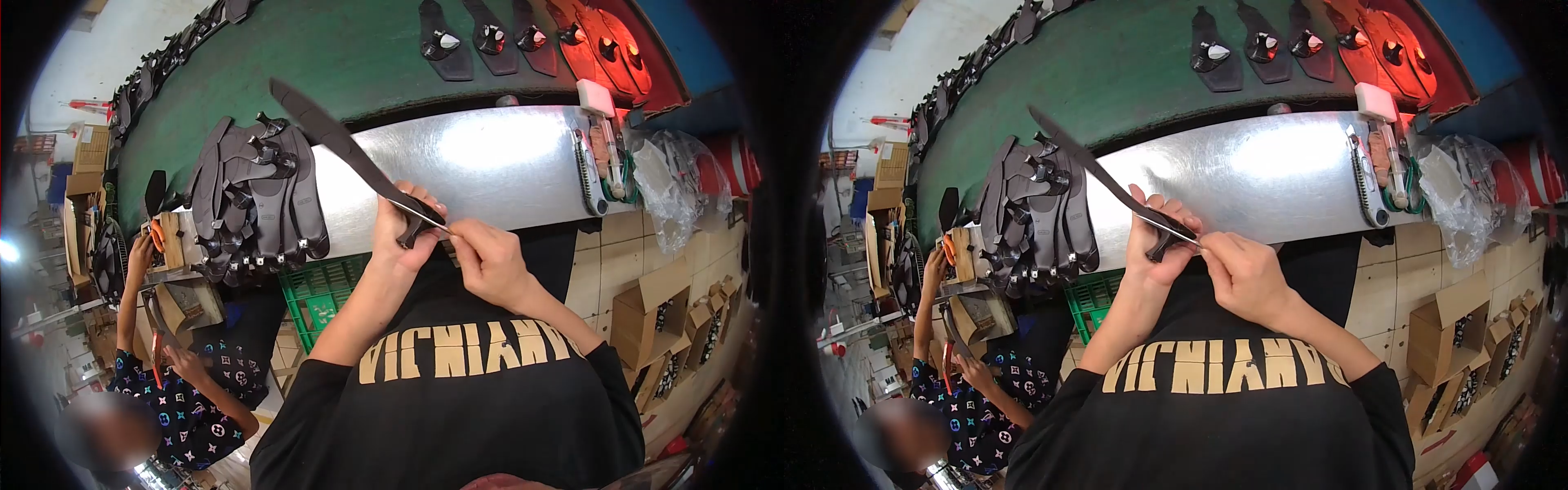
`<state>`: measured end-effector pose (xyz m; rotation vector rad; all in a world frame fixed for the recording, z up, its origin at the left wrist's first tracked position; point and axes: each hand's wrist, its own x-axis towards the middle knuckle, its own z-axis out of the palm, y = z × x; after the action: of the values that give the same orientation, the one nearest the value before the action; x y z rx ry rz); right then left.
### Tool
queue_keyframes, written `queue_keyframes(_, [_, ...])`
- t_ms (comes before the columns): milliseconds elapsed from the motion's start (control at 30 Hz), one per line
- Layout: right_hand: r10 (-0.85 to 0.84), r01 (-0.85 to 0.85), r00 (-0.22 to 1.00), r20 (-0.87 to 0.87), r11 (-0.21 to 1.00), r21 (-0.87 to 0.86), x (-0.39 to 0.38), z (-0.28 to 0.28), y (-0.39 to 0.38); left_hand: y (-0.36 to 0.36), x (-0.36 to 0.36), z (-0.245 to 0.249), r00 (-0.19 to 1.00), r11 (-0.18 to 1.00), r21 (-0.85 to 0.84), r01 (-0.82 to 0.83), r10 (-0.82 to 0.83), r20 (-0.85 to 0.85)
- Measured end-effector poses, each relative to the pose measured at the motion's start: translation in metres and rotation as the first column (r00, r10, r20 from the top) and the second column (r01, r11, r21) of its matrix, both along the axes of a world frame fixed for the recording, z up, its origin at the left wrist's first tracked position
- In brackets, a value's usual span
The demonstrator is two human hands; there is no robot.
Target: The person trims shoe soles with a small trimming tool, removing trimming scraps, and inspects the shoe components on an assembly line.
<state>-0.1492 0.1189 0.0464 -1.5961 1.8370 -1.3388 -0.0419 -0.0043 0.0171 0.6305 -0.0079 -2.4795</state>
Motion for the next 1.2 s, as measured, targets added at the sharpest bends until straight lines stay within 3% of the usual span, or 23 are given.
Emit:
queue_keyframes(133, [0.1,-0.098,0.993,0.056,0.994,-0.039,0.007,-0.004,0.001,-0.006,-0.006,0.001,0.984,0.979,-0.197,-0.053,0.085,0.159])
queue_keyframes(267, [0.32,-0.32,0.948,-0.01,0.946,-0.049,0.021,0.0,0.007,-0.027,0.0,0.007,0.943,0.979,-0.203,0.015,0.054,0.328])
queue_keyframes(300, [0.268,-0.265,0.963,0.024,0.961,-0.082,0.021,-0.002,0.004,-0.032,0.003,0.016,0.918,0.97,-0.241,-0.024,0.117,0.38])
queue_keyframes(333, [0.214,-0.206,0.975,0.055,0.971,-0.117,0.017,-0.002,0.0,-0.039,0.012,0.033,0.932,0.967,-0.24,-0.083,0.161,0.325])
queue_keyframes(367, [0.132,-0.125,0.988,0.074,0.988,-0.096,0.008,0.002,-0.003,-0.047,0.016,0.071,0.668,0.968,-0.233,-0.095,0.236,0.706])
queue_keyframes(433, [0.0,0.003,0.996,0.084,0.999,-0.036,-0.02,0.018,-0.003,-0.075,0.058,0.08,0.66,0.834,-0.501,-0.231,0.513,0.549])
queue_keyframes(467, [-0.043,0.046,0.995,0.089,0.998,-0.035,-0.033,0.019,-0.004,-0.091,0.08,0.096,0.698,0.785,-0.554,-0.277,0.561,0.445])
queue_keyframes(500, [-0.095,0.098,0.991,0.097,0.995,-0.033,-0.045,0.017,-0.003,-0.107,0.119,0.1,0.764,0.715,-0.678,-0.171,0.531,0.367])
queue_keyframes(533, [-0.153,0.157,0.982,0.11,0.987,-0.029,-0.056,0.015,-0.001,-0.121,0.146,0.102,0.573,0.677,-0.671,-0.303,0.692,0.439])
queue_keyframes(567, [-0.195,0.197,0.973,0.123,0.98,-0.004,-0.067,0.011,0.002,-0.137,0.182,0.105,0.612,0.623,-0.758,-0.195,0.681,0.402])
queue_keyframes(600, [-0.235,0.238,0.966,0.109,0.971,-0.011,-0.077,0.007,0.004,-0.153,0.216,0.105,0.557,0.532,-0.842,-0.091,0.728,0.4])
queue_keyframes(667, [-0.298,0.301,0.95,0.091,0.953,-0.019,-0.095,-0.001,0.009,-0.17,0.274,0.11,0.305,0.543,-0.823,0.168,0.765,0.567])
queue_keyframes(700, [-0.332,0.329,0.939,0.086,0.943,0.045,-0.103,-0.002,0.012,-0.185,0.309,0.099,0.054,0.567,-0.748,0.346,0.784,0.619])
queue_keyframes(733, [-0.387,0.388,0.921,0.033,0.922,-0.01,-0.111,-0.007,0.013,-0.197,0.335,0.083,-0.206,0.605,-0.628,0.489,0.78,0.591])
queue_keyframes(800, [-0.509,0.499,0.859,-0.056,0.857,-0.131,-0.123,-0.022,0.01,-0.206,0.347,0.079,-0.21,0.365,-0.644,0.673,0.928,0.306])
queue_keyframes(833, [-0.523,0.523,0.852,-0.009,0.852,-0.007,-0.126,-0.02,0.013,-0.197,0.319,0.093,-0.341,0.428,-0.643,0.634,0.902,0.264])
queue_keyframes(933, [-0.574,0.573,0.792,-0.21,0.817,-0.072,-0.138,-0.039,0.011,-0.173,0.195,0.112,-0.052,0.21,-0.808,0.55,0.975,0.218])
queue_keyframes(1000, [-0.532,0.548,0.815,-0.23,0.836,0.006,-0.141,-0.046,0.012,-0.153,0.09,0.107,0.22,0.177,-0.85,0.496,0.921,0.32])
queue_keyframes(1067, [-0.55,0.575,0.8,-0.24,0.817,0.04,-0.144,-0.046,0.01,-0.153,0.001,0.067,0.514,0.165,-0.879,0.448,0.756,0.404])
queue_keyframes(1133, [-0.578,0.6,0.762,-0.292,0.8,-0.017,-0.15,-0.049,0.01,-0.182,-0.071,0.004,0.672,0.116,-0.887,0.447,0.611,0.419])
queue_keyframes(1200, [-0.583,0.617,0.732,-0.352,0.787,-0.02,-0.15,-0.051,0.012,-0.201,-0.134,-0.036,0.453,0.007,-0.697,0.717,0.755,0.474])
